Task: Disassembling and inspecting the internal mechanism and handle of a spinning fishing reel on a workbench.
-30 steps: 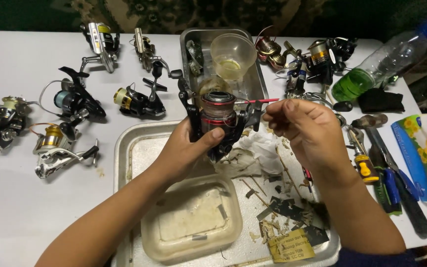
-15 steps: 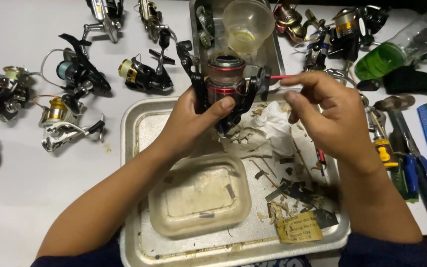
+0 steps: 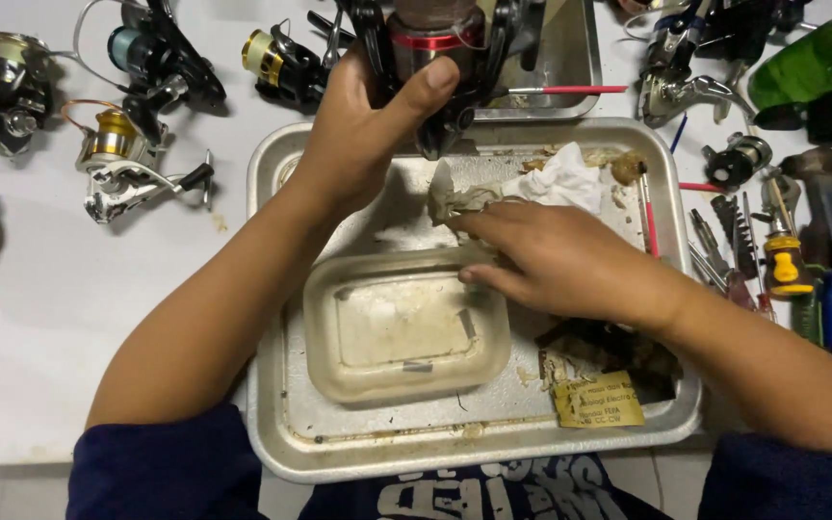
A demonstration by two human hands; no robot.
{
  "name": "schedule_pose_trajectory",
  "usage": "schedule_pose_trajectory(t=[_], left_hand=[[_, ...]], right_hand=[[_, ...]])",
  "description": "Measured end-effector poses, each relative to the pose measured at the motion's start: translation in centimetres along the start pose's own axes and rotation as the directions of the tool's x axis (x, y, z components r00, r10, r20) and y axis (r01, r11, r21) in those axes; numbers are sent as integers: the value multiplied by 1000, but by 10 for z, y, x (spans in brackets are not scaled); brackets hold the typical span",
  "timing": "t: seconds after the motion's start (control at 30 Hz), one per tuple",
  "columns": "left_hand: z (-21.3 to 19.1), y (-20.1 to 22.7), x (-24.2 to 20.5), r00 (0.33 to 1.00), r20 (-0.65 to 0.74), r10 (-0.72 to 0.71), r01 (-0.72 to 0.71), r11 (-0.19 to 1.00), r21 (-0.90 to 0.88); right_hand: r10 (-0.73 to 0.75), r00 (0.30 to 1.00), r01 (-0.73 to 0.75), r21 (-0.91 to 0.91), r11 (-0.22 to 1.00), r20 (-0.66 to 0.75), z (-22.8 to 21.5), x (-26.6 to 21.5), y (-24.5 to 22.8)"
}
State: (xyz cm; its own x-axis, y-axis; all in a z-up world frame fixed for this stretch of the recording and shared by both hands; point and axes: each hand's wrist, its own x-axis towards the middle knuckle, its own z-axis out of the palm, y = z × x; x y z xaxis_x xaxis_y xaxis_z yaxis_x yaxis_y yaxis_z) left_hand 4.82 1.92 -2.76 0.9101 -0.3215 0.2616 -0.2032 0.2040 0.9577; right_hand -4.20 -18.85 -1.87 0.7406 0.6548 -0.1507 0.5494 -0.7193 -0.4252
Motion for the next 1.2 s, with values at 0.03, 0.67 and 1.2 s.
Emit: schedule_pose_trajectory(t=[0.03,0.67,1.2], left_hand=[[-1,-3,2,998,-31,-55,55,998,-19],[-1,-44,-1,993,-46,105,-104,994,36],[1,-65,-9,994,-106,-37,21,989,-146]], right_hand=[[-5,1000,5,8,1000,11,8,4,2],[-79,895,101,26,995,-438,-22,-10,6],[-8,600,199,140,970,-800,12,47,39]])
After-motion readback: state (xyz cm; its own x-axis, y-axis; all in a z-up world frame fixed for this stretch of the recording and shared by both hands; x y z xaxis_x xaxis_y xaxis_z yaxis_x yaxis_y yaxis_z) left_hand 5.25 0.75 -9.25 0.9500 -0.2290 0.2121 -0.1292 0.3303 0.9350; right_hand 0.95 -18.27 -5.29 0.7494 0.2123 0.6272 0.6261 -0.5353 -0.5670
